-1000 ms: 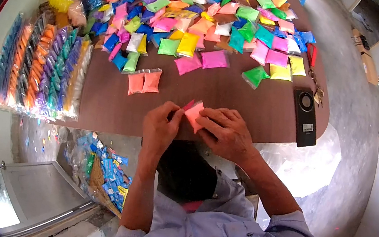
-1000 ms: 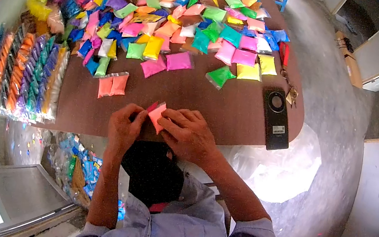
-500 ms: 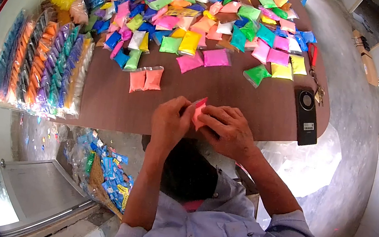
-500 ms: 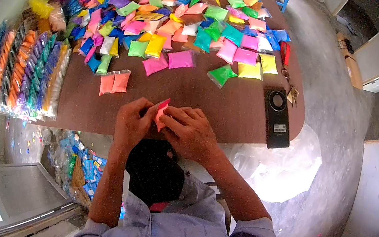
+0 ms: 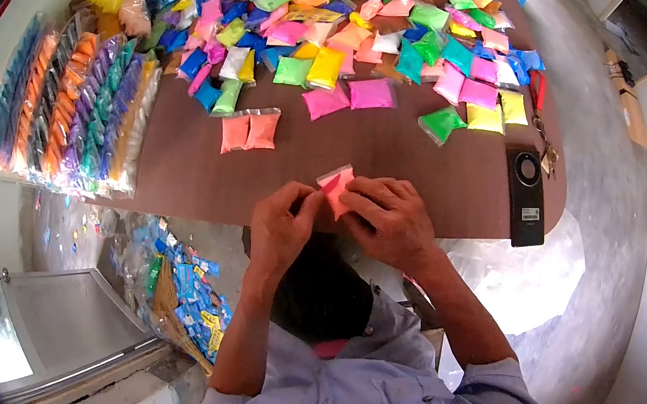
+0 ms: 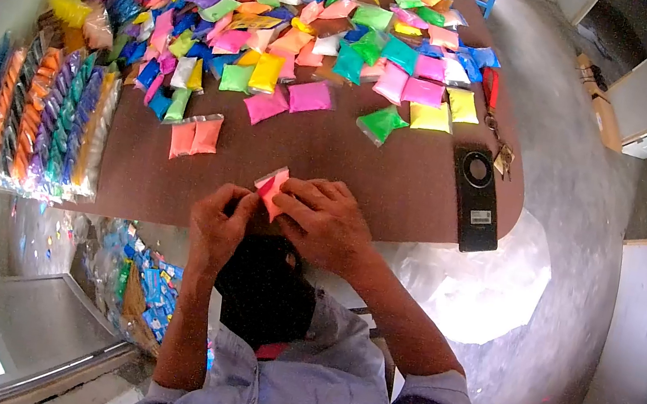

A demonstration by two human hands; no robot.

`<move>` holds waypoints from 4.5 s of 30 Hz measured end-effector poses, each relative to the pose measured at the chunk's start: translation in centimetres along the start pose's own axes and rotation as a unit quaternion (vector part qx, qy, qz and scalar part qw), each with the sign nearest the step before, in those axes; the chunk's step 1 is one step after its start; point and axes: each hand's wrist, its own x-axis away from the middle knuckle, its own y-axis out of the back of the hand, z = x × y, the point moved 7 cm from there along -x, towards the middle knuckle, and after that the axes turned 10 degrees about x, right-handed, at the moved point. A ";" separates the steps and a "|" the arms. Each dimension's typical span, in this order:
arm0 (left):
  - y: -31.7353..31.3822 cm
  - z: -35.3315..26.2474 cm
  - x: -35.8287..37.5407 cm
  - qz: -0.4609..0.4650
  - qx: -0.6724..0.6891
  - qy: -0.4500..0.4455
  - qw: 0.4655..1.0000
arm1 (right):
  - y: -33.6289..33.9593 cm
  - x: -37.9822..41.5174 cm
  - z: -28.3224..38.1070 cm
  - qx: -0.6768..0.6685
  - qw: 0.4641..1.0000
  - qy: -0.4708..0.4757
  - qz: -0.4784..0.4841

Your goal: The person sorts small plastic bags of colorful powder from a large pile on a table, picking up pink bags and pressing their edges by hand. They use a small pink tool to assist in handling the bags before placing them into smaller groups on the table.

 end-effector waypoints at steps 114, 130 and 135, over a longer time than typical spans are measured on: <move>2.2 1.6 5.6 -0.129 -0.107 -0.121 0.978 | -0.3 -0.9 0.5 0.047 0.998 -0.030 -0.001; 5.1 2.6 7.1 -0.149 0.022 -0.028 0.988 | -1.7 -3.0 1.4 -0.033 0.997 0.038 0.056; 4.8 1.2 7.2 -0.148 0.070 -0.006 0.986 | -2.7 -2.5 0.8 -0.024 0.997 -0.004 0.070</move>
